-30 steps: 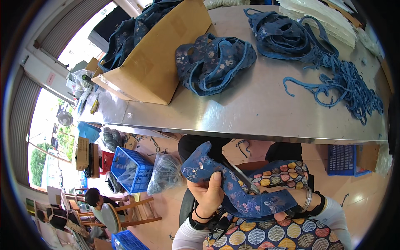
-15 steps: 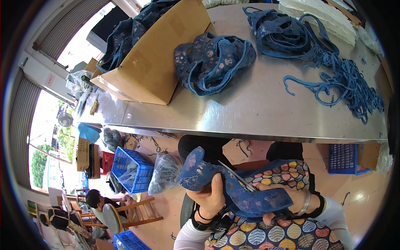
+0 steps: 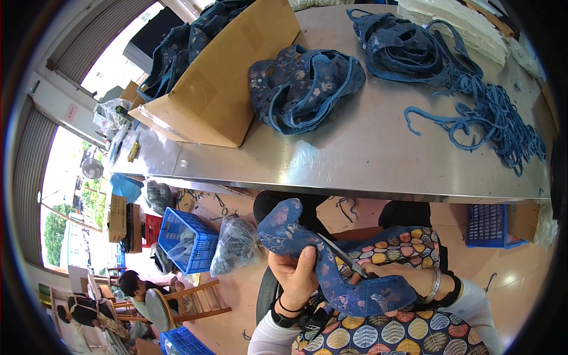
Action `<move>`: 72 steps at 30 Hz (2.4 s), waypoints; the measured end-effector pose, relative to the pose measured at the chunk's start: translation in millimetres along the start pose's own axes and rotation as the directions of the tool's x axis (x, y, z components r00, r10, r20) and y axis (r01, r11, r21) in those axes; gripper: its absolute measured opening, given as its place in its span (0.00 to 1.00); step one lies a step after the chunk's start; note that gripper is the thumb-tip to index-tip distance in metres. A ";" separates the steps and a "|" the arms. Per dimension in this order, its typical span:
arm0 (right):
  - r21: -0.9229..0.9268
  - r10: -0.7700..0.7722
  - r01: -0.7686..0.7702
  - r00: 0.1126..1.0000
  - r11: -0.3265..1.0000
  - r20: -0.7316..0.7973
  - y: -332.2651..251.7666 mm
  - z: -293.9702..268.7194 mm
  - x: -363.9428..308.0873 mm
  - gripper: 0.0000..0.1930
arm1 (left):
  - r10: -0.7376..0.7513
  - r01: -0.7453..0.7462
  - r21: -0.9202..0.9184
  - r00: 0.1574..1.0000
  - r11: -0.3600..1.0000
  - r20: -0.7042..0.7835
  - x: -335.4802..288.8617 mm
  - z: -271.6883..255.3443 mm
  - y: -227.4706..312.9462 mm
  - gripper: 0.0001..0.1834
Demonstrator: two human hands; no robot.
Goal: The person is using scissors to cut patterns out of blue denim-like fabric for shoe uppers.
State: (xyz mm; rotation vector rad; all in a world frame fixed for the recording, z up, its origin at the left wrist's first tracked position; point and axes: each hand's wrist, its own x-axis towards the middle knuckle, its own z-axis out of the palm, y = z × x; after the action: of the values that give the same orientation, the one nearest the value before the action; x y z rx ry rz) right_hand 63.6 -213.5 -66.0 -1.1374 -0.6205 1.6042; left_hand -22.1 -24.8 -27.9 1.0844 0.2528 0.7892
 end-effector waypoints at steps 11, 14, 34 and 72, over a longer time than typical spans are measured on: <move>-0.267 0.018 -0.051 0.992 0.962 -0.125 -37.0 12.5 6.3 0.14 | -0.047 0.047 -0.014 0.999 0.999 -0.017 -0.7 -0.5 2.5 0.17; -0.629 -0.210 0.109 0.974 0.769 -0.088 -28.4 9.3 6.1 0.13 | -0.064 0.064 -0.007 0.998 0.998 -0.008 -0.8 -3.7 2.1 0.17; -0.597 -0.350 0.282 0.937 0.751 0.001 1.1 1.9 14.2 0.18 | -0.094 0.092 0.038 0.994 0.995 0.053 -1.7 -0.4 9.0 0.13; -0.355 -0.411 0.300 0.862 0.885 -0.297 23.6 -32.9 -0.1 0.20 | -0.390 0.413 -0.004 0.863 0.911 0.322 27.6 -61.9 34.1 0.24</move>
State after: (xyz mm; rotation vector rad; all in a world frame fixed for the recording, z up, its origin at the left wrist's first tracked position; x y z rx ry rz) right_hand 82.7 -226.2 -99.3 -1.4046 -0.7897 0.9633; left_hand -51.7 44.8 -22.5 1.0248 0.1683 0.2408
